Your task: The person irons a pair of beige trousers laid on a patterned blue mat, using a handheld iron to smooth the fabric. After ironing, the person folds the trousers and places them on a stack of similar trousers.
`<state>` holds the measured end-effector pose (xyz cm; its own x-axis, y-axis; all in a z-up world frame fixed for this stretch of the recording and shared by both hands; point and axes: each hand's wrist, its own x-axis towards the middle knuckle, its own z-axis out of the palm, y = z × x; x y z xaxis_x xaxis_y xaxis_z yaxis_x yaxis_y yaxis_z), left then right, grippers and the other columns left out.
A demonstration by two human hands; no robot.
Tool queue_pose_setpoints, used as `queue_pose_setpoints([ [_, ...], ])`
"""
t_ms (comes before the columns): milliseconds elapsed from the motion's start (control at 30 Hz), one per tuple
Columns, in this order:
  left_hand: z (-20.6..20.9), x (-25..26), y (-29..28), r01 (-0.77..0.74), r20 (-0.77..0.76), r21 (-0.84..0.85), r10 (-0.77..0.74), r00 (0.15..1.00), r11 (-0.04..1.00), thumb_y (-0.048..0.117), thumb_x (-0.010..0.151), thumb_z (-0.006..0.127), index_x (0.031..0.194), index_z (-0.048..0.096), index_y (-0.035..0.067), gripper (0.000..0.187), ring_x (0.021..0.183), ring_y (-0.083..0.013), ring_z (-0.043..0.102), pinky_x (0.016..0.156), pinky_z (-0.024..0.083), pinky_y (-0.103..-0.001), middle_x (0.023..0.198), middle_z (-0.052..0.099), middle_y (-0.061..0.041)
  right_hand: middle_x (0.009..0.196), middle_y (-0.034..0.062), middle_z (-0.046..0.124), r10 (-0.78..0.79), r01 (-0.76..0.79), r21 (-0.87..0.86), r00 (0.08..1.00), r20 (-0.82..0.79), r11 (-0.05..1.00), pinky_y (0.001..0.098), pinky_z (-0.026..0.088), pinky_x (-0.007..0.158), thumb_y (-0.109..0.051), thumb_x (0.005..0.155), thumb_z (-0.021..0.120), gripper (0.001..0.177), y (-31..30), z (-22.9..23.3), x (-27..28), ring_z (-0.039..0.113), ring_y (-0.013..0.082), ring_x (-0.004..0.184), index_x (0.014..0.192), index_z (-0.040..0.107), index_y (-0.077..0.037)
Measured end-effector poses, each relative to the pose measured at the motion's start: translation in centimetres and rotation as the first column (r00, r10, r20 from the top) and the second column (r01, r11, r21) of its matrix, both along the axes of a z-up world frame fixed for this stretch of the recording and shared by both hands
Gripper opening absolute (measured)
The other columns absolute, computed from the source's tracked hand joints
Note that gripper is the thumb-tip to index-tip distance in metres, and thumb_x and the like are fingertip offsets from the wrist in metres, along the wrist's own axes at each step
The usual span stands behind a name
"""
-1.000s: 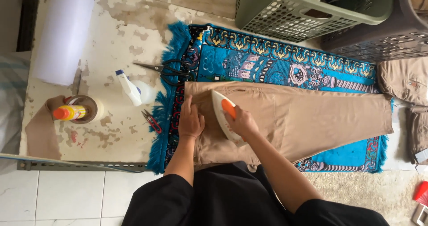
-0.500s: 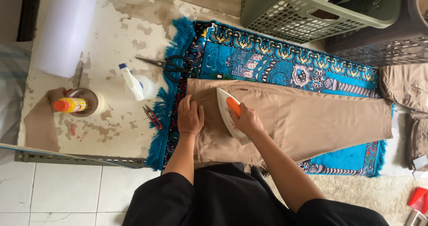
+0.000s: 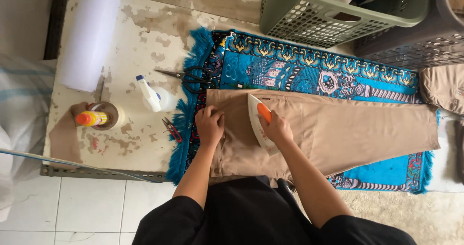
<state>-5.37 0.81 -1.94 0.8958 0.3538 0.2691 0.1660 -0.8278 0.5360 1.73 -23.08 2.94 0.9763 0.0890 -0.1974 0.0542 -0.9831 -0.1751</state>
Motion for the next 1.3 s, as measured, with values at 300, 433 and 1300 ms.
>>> queue_pose_setpoints([
  [300, 3.1, 4.0, 2.1, 0.291, -0.663, 0.003, -0.216, 0.717, 0.957, 0.029, 0.098, 0.065, 0.088, 0.073, 0.011, 0.022, 0.117, -0.0271, 0.054, 0.091, 0.045, -0.045, 0.115, 0.056, -0.005, 0.099, 0.0184, 0.073, -0.122, 0.153, 0.055, 0.923, -0.365, 0.987, 0.0513, 0.06, 0.086, -0.068, 0.088, 0.055, 0.056, 1.2, 4.5, 1.0, 0.072, 0.0386, 0.102, 0.113, 0.062, -0.019],
  [433, 2.7, 3.0, 3.2, 0.14, -0.587, -0.231, -0.253, 0.769, 0.963, 0.021, 0.097, 0.067, 0.086, 0.068, 0.005, 0.02, 0.104, -0.0306, 0.062, 0.078, 0.056, -0.043, 0.119, 0.057, -0.01, 0.102, 0.0192, 0.073, -0.117, 0.152, 0.062, 0.918, -0.378, 0.986, 0.0521, 0.059, 0.087, -0.068, 0.088, 0.054, 0.057, 1.7, 5.3, 1.1, 0.071, 0.039, 0.104, 0.115, 0.062, -0.019],
  [1300, 1.6, 0.3, 2.2, 0.343, -0.27, 0.159, -0.294, 0.917, 0.926, 0.02, 0.099, 0.065, 0.075, 0.073, 0.013, 0.027, 0.075, -0.0188, 0.061, 0.058, 0.049, -0.029, 0.09, 0.054, 0.001, 0.099, 0.0211, 0.073, -0.092, 0.144, 0.124, 0.93, -0.356, 0.982, 0.0499, 0.059, 0.086, -0.069, 0.088, 0.057, 0.058, 2.1, 6.5, 1.1, 0.072, 0.0399, 0.103, 0.111, 0.064, -0.017],
])
